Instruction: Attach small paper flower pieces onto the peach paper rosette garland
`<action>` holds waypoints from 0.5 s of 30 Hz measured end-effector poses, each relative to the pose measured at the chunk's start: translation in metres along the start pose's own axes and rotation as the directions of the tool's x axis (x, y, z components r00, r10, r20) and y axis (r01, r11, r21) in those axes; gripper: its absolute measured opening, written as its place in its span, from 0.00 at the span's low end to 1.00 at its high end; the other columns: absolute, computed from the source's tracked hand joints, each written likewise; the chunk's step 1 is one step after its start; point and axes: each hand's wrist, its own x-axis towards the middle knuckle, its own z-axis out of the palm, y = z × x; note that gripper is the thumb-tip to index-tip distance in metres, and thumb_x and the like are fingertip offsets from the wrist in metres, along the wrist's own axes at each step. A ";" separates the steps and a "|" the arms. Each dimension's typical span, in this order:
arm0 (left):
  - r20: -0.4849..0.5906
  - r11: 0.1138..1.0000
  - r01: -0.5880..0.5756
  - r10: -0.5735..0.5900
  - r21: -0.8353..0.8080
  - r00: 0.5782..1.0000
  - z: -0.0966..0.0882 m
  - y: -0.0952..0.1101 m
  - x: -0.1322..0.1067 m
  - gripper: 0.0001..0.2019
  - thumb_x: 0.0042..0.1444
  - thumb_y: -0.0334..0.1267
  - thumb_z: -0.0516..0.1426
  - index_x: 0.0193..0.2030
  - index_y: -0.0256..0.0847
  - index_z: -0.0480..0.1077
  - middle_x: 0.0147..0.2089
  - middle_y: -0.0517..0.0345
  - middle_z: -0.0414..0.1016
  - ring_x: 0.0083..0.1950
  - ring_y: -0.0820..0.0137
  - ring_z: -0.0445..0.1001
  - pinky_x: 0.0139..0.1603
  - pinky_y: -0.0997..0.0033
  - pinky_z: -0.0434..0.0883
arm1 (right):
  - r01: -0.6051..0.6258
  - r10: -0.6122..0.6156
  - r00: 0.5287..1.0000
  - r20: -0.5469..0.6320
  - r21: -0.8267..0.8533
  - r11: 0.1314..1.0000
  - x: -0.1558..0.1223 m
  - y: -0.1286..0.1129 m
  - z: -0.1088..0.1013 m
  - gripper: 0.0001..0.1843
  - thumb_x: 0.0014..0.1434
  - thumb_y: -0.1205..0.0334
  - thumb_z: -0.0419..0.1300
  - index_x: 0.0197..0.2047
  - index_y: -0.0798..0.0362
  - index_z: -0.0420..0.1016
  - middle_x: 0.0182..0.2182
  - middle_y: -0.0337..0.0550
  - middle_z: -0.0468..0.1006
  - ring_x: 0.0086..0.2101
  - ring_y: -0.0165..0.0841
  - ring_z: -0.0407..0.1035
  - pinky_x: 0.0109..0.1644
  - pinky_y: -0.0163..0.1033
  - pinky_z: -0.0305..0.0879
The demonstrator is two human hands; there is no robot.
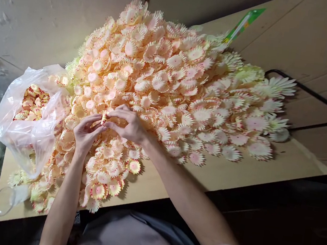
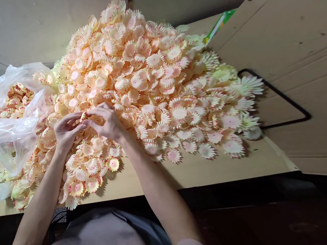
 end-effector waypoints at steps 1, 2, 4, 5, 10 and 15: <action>0.029 1.000 0.001 -0.001 0.000 1.000 0.000 0.001 0.000 0.17 0.41 0.33 0.71 0.42 0.43 0.79 0.48 0.52 0.79 0.51 0.65 0.78 0.49 0.67 0.79 | -0.012 0.011 1.000 0.027 0.022 1.000 -0.001 0.000 0.001 0.11 0.56 0.62 0.67 0.43 0.51 0.80 0.39 0.43 0.83 0.41 0.36 0.70 0.47 0.46 0.71; 0.051 1.000 0.001 -0.001 0.006 0.999 0.000 0.001 -0.001 0.19 0.41 0.33 0.71 0.43 0.44 0.79 0.49 0.52 0.79 0.52 0.65 0.78 0.49 0.67 0.79 | -0.018 0.016 0.999 0.047 0.042 0.999 -0.001 0.000 0.001 0.11 0.56 0.63 0.66 0.44 0.52 0.80 0.40 0.44 0.83 0.42 0.36 0.71 0.48 0.46 0.71; 0.082 1.000 -0.001 -0.001 0.028 0.997 -0.001 0.001 -0.001 0.20 0.41 0.32 0.71 0.45 0.44 0.79 0.51 0.51 0.78 0.53 0.64 0.77 0.49 0.68 0.79 | -0.023 0.017 0.997 0.074 0.080 0.997 -0.002 0.002 0.002 0.11 0.58 0.66 0.64 0.45 0.52 0.80 0.40 0.44 0.83 0.42 0.36 0.71 0.48 0.45 0.71; 0.095 0.999 0.000 -0.003 0.038 0.996 -0.001 0.000 -0.001 0.21 0.41 0.32 0.71 0.45 0.44 0.79 0.51 0.50 0.78 0.53 0.64 0.77 0.49 0.67 0.79 | -0.027 0.020 0.997 0.080 0.097 0.995 -0.002 0.002 0.002 0.10 0.58 0.68 0.63 0.45 0.53 0.80 0.40 0.44 0.83 0.42 0.35 0.72 0.48 0.45 0.71; 0.062 0.998 0.047 -0.049 0.031 0.997 -0.002 -0.002 -0.001 0.21 0.40 0.34 0.71 0.45 0.45 0.78 0.46 0.53 0.81 0.48 0.65 0.80 0.50 0.65 0.78 | -0.090 0.073 0.991 0.113 0.153 0.984 -0.002 0.001 -0.001 0.10 0.58 0.69 0.62 0.43 0.53 0.80 0.40 0.44 0.82 0.41 0.34 0.74 0.48 0.44 0.72; -0.042 0.997 0.079 -0.079 0.014 0.996 -0.005 -0.006 0.001 0.28 0.38 0.39 0.72 0.49 0.46 0.76 0.49 0.51 0.80 0.49 0.65 0.80 0.48 0.68 0.78 | -0.119 0.092 0.976 0.196 0.134 0.984 -0.002 -0.004 -0.003 0.10 0.56 0.65 0.65 0.42 0.53 0.80 0.38 0.43 0.82 0.40 0.34 0.74 0.47 0.44 0.72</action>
